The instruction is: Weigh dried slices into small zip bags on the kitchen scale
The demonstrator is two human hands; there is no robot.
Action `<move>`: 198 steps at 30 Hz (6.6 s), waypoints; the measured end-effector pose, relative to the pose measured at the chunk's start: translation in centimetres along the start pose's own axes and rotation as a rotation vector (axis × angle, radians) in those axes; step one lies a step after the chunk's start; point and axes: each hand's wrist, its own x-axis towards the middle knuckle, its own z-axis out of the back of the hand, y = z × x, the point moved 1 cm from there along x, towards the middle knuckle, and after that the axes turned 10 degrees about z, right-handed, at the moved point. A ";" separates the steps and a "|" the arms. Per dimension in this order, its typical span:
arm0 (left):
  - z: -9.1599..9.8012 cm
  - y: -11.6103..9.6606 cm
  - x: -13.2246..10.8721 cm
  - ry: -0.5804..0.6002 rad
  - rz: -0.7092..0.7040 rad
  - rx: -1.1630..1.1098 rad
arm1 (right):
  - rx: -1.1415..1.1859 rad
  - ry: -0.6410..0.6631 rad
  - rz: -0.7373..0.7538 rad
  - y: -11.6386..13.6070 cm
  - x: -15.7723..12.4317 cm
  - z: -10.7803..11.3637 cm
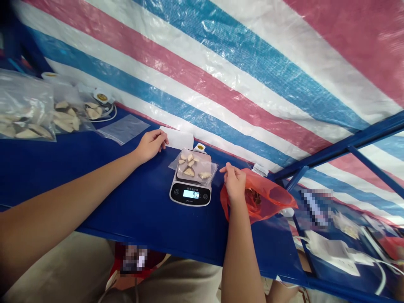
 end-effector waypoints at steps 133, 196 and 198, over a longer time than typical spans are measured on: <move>-0.3 1.0 0.5 -0.118 -0.088 -0.069 | -0.120 -0.159 0.075 -0.5 -0.7 -0.5; -0.4 -0.2 -0.5 -0.032 -0.131 0.053 | -0.315 -0.058 0.315 4.9 0.4 -2.6; -0.4 -0.5 -0.9 0.020 -0.150 0.105 | -0.452 0.041 0.492 9.3 0.7 -3.5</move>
